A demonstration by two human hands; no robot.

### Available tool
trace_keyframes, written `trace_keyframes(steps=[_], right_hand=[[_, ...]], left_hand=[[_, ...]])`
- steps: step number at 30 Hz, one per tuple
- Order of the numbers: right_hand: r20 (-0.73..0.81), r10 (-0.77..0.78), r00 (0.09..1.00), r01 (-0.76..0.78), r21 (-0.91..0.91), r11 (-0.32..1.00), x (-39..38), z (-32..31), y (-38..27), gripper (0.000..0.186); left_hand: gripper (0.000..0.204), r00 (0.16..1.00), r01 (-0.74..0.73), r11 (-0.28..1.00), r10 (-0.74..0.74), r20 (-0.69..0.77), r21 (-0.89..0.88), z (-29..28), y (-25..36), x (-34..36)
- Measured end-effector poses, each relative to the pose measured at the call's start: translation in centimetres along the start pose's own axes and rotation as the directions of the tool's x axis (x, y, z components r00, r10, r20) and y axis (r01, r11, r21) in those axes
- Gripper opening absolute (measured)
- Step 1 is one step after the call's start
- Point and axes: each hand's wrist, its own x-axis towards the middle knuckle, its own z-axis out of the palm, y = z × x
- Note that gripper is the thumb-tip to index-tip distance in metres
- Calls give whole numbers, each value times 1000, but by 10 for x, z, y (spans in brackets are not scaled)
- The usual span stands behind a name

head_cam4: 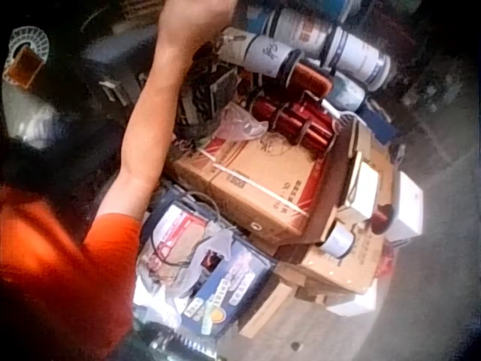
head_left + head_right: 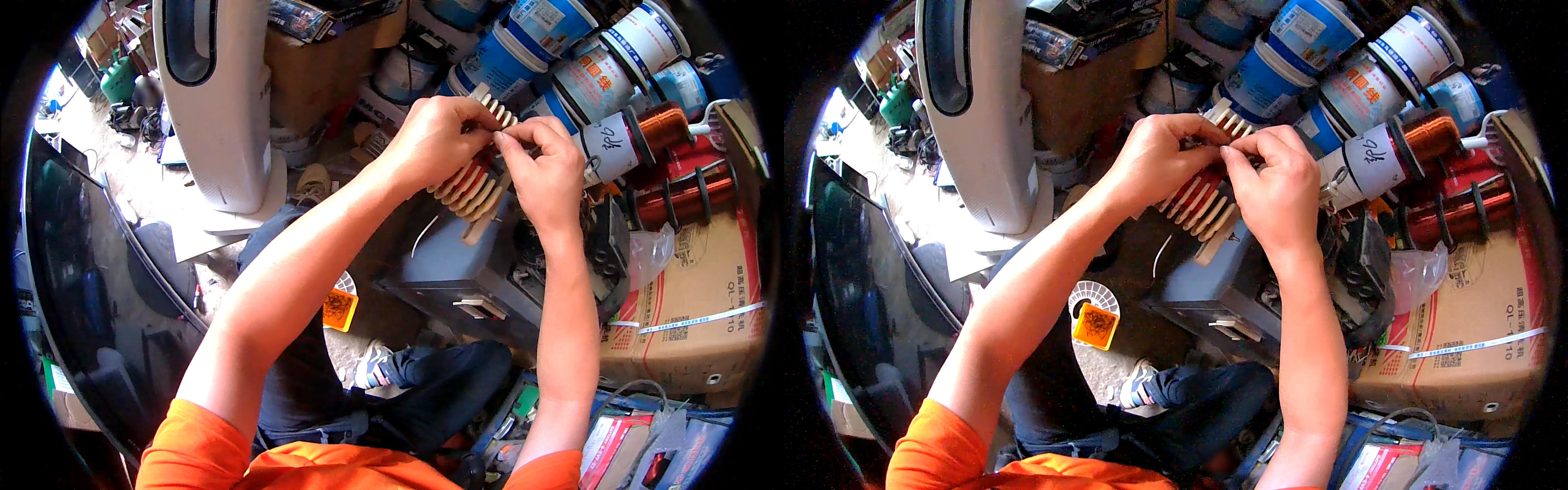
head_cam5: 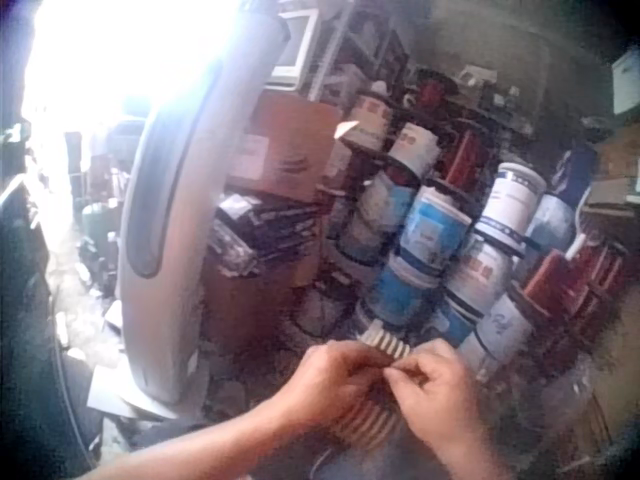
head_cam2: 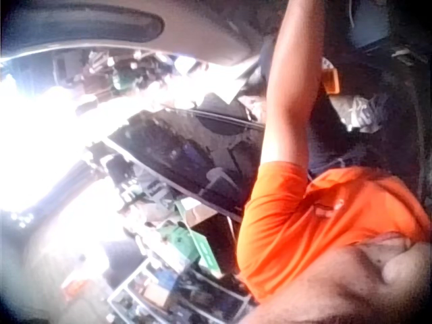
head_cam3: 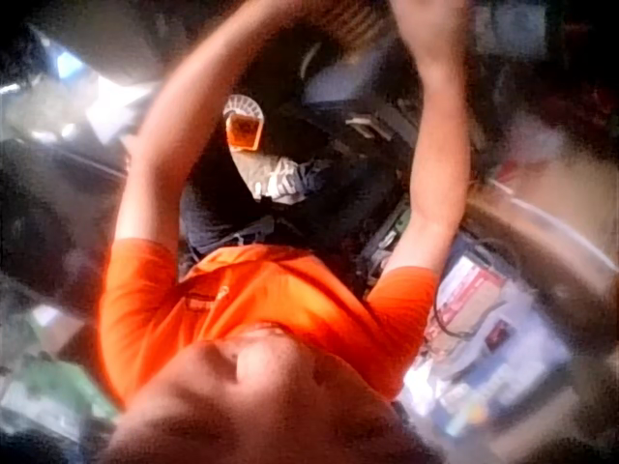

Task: The person sits on the floor and winds red wire onto a slotted wooden bobbin using a manual winding machine. They guide the wire with their hands to ensure even distribution across the slots and occasionally pause to adjust the wire or the bobbin.

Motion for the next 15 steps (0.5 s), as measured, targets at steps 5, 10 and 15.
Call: trace_keyframes(steps=[5,10,15], right_hand=[[-18,-60,998,61,55,997,1,3,2,7],[116,1,993,-12,97,995,2,-4,1,8],[147,-135,980,168,-238,957,1,-12,1,6]], left_hand=[[20,997,-68,996,65,42,61,-2,-1,2],[18,998,-51,998,50,30,43,-3,0,-1],[14,998,-59,998,59,1,26,-2,-6,0]])
